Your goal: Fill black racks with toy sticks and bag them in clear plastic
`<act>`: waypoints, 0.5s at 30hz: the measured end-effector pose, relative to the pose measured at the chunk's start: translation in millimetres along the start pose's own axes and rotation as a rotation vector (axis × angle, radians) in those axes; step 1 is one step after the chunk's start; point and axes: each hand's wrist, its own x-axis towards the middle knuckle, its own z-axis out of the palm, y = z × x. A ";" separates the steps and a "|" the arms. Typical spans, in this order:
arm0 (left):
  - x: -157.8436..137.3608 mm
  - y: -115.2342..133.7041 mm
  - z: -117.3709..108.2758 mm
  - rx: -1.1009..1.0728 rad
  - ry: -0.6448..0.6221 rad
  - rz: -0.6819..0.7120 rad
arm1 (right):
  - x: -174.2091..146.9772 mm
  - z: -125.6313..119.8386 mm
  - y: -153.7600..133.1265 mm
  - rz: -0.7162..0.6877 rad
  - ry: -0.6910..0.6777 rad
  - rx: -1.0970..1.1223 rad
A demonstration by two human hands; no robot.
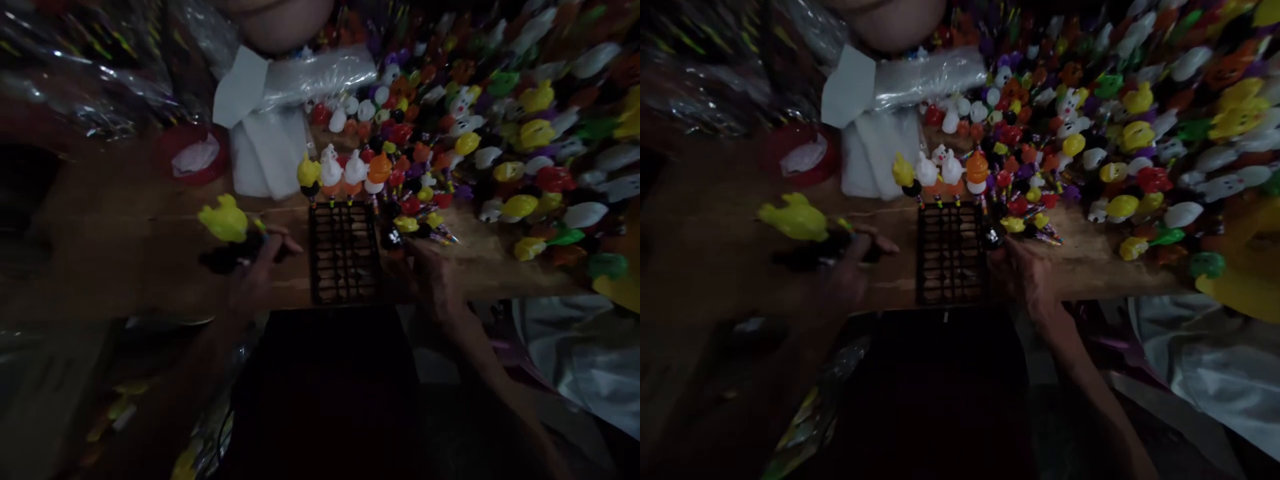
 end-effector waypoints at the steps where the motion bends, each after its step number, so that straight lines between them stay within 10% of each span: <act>1: -11.6 -9.9 9.9 -0.059 -0.014 -0.012 | -2.5 6.4 -0.8 -0.020 0.009 -0.064; 6: -24.5 -19.5 50.3 -0.718 -0.074 -0.301 | -12.6 14.9 -1.0 -0.022 0.004 -0.170; 15: -24.0 -20.1 56.5 -0.543 -0.116 -0.322 | -16.0 18.6 -4.4 0.043 0.043 -0.117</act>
